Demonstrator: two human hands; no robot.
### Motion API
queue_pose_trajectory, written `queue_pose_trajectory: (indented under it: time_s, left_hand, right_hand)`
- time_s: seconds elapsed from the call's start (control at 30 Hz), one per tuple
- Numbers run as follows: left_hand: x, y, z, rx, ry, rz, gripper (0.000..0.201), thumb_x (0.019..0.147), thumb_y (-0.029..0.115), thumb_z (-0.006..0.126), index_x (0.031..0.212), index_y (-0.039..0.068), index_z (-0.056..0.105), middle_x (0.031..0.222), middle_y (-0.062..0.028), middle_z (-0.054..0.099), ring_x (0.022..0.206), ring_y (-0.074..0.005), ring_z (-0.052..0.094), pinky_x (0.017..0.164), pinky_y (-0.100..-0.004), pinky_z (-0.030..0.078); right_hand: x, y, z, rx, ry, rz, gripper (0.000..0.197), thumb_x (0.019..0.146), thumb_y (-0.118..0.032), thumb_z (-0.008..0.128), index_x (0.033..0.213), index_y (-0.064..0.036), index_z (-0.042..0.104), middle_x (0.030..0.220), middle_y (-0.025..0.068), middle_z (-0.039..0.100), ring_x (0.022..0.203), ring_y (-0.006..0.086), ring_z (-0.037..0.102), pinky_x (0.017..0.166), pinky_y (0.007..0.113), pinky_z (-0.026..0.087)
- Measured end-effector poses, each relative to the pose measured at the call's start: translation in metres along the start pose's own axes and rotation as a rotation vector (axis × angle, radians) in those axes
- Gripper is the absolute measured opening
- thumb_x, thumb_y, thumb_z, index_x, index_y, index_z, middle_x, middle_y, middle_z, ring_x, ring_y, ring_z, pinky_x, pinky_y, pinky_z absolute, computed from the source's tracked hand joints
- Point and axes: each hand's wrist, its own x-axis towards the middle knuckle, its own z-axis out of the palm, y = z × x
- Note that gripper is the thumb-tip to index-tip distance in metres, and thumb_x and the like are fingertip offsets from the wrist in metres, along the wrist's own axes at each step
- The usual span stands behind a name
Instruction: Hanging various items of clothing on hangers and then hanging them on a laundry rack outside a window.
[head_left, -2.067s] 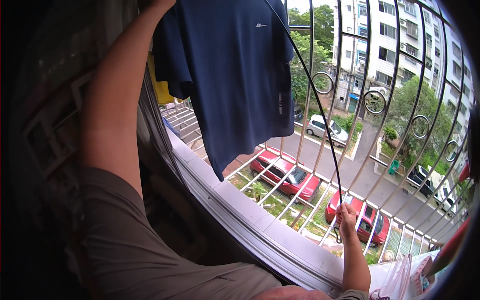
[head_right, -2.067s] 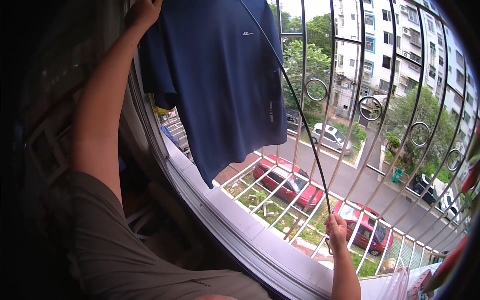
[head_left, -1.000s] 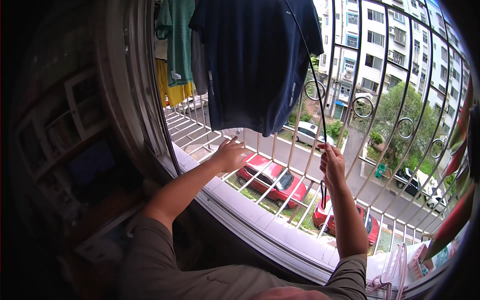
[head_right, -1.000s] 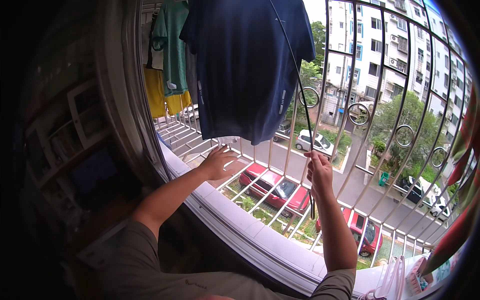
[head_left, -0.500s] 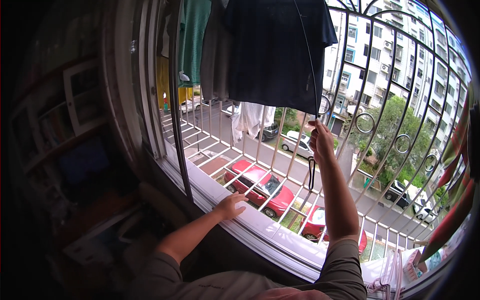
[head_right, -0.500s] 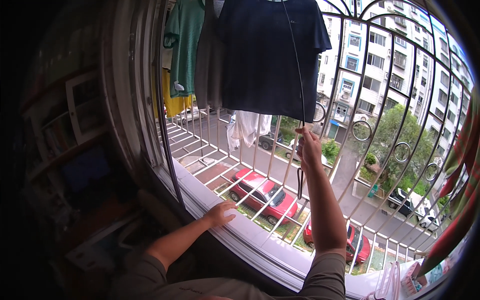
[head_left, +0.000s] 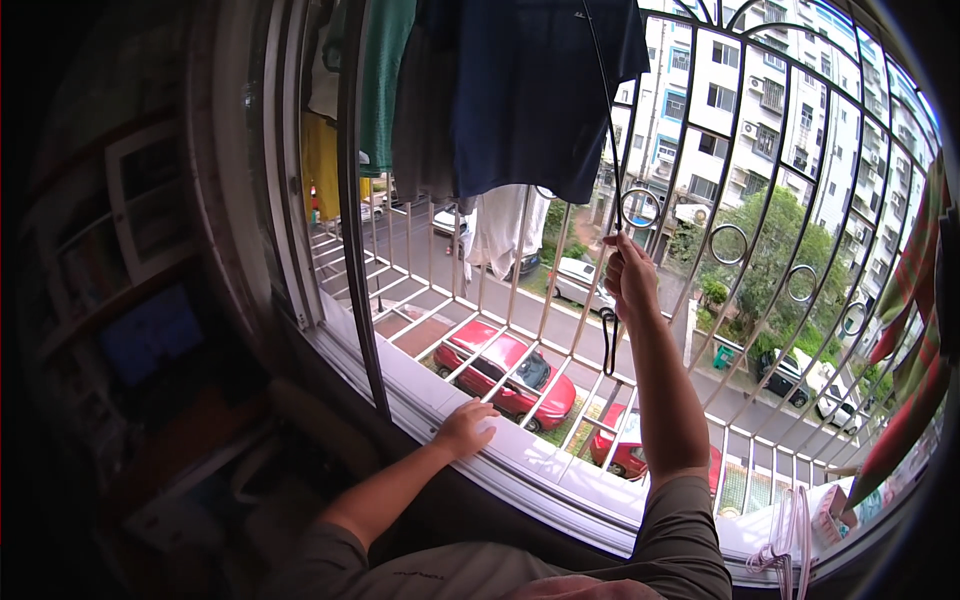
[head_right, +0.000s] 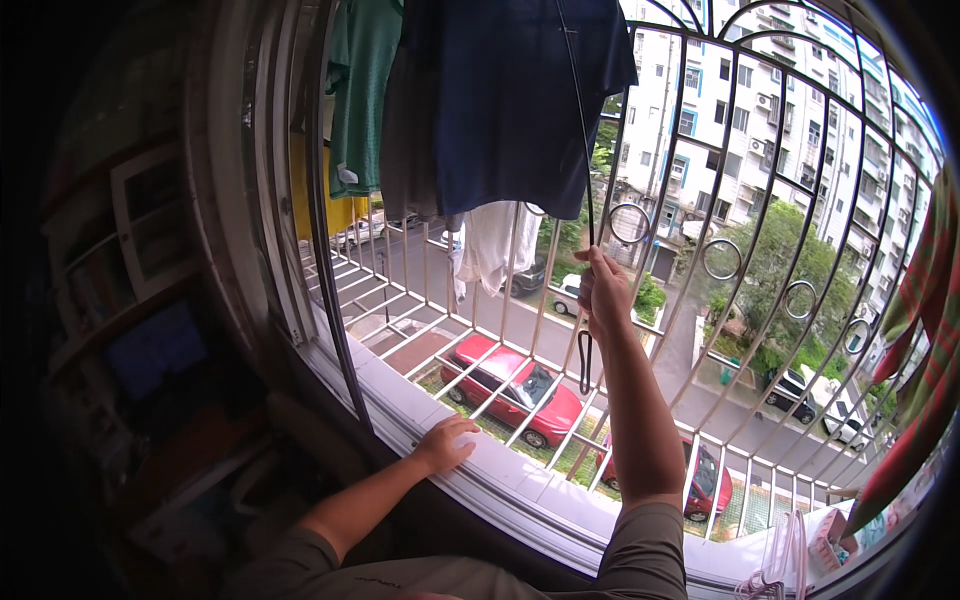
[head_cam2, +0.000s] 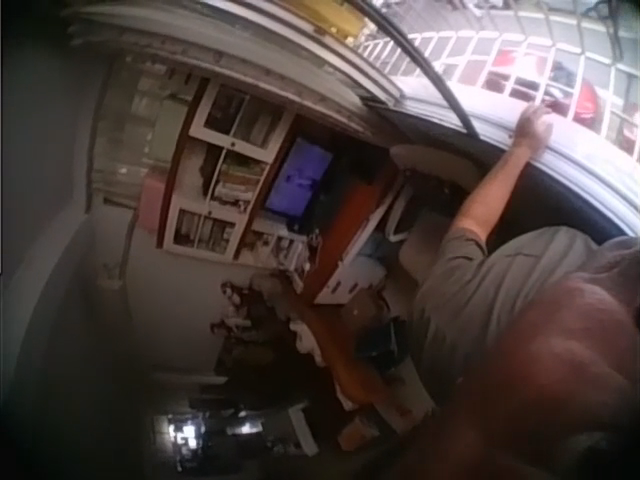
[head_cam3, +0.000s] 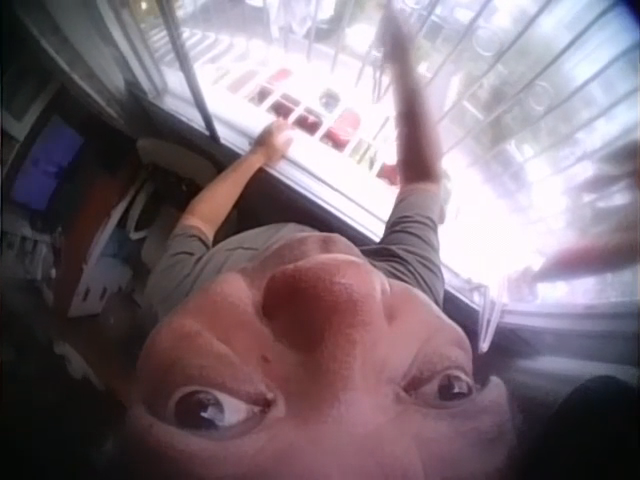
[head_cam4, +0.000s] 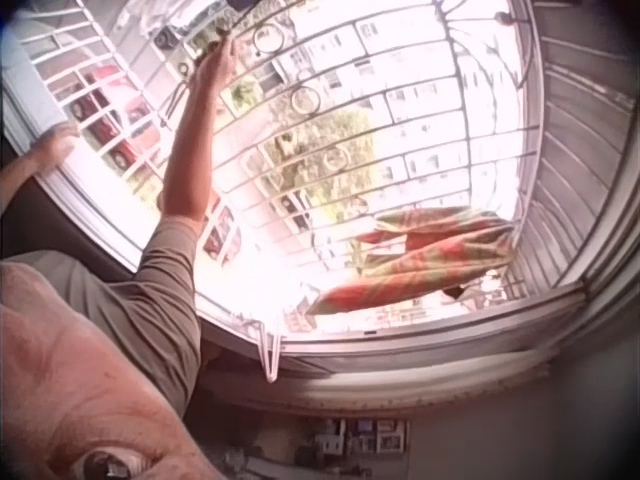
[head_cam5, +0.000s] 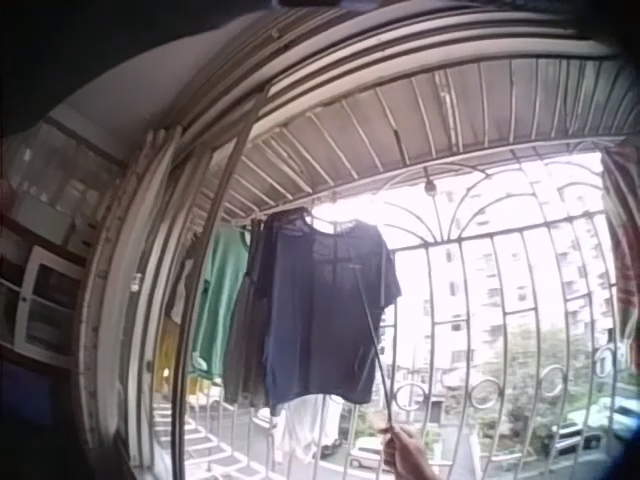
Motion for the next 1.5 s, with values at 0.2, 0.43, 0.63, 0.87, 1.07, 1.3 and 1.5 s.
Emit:
queue_pose_trajectory:
  time_s: [0.2, 0.43, 0.63, 0.87, 1.07, 1.3, 1.5]
  left_hand:
    - [0.0, 0.005, -0.002, 0.045, 0.024, 0.077, 0.03, 0.081, 0.02, 0.068, 0.109, 0.01, 0.065, 0.118, -0.0152, 0.063, 0.121, -0.0367, 0.052, 0.11, -0.0437, 0.038]
    - [0.002, 0.005, -0.004, 0.038, 0.028, 0.106, 0.029, 0.08, 0.02, 0.068, 0.106, 0.009, 0.066, 0.115, -0.0139, 0.064, 0.115, -0.0327, 0.056, 0.111, -0.0436, 0.037]
    - [0.001, 0.006, -0.005, 0.01, 0.022, 0.097, 0.03, 0.079, 0.02, 0.069, 0.106, 0.009, 0.067, 0.116, -0.0151, 0.064, 0.118, -0.034, 0.055, 0.111, -0.0438, 0.036]
    - [0.0, 0.009, -0.006, -0.004, 0.0, 0.014, 0.032, 0.079, 0.02, 0.07, 0.108, 0.009, 0.067, 0.122, -0.0165, 0.063, 0.125, -0.0407, 0.049, 0.111, -0.0446, 0.036]
    - [0.0, 0.011, -0.006, 0.006, 0.011, -0.002, 0.031, 0.079, 0.02, 0.07, 0.108, 0.01, 0.067, 0.121, -0.0162, 0.063, 0.124, -0.0395, 0.05, 0.11, -0.0443, 0.037]
    - [0.002, 0.01, -0.005, 0.035, -0.037, -0.031, 0.032, 0.08, 0.021, 0.068, 0.11, 0.01, 0.067, 0.125, -0.0149, 0.062, 0.128, -0.0396, 0.046, 0.11, -0.0444, 0.036]
    - [0.002, 0.017, -0.008, 0.048, -0.042, -0.035, 0.031, 0.08, 0.022, 0.069, 0.108, 0.01, 0.068, 0.123, -0.0158, 0.063, 0.128, -0.0404, 0.047, 0.109, -0.0447, 0.037]
  right_hand:
    - [-0.043, 0.031, -0.015, -0.004, -0.03, -0.031, 0.026, 0.103, -0.03, 0.049, 0.098, -0.0072, 0.06, 0.055, -0.01, 0.027, 0.042, 0.002, 0.02, 0.039, 0.022, 0.015]
    - [-0.067, 0.028, -0.042, -0.026, 0.141, 0.011, 0.024, 0.1, -0.029, 0.054, 0.094, -0.0073, 0.062, 0.053, -0.0113, 0.029, 0.041, 0.0002, 0.021, 0.038, 0.021, 0.014]
    - [0.002, -0.038, -0.037, -0.112, 0.105, -0.162, 0.032, 0.102, -0.035, 0.049, 0.102, -0.0067, 0.063, 0.054, -0.0089, 0.027, 0.041, 0.0022, 0.02, 0.037, 0.022, 0.015]
    - [0.058, -0.07, -0.015, -0.205, 0.094, -0.247, 0.04, 0.106, -0.033, 0.037, 0.105, -0.0015, 0.061, 0.054, -0.0081, 0.027, 0.042, 0.0049, 0.02, 0.04, 0.024, 0.018]
    - [0.059, -0.018, -0.033, -0.239, 0.128, -0.264, 0.038, 0.106, -0.033, 0.035, 0.097, -0.0046, 0.058, 0.052, -0.007, 0.03, 0.041, 0.0057, 0.023, 0.04, 0.025, 0.02]
    - [0.058, 0.021, -0.063, -0.285, 0.168, -0.231, 0.035, 0.106, -0.033, 0.038, 0.09, -0.0068, 0.055, 0.053, -0.0072, 0.031, 0.042, 0.0052, 0.024, 0.04, 0.025, 0.02]
    - [0.028, 0.041, -0.083, -0.272, 0.1, -0.149, 0.035, 0.103, -0.035, 0.048, 0.096, -0.0022, 0.06, 0.064, -0.0022, 0.051, 0.054, 0.0061, 0.045, 0.051, 0.022, 0.037]
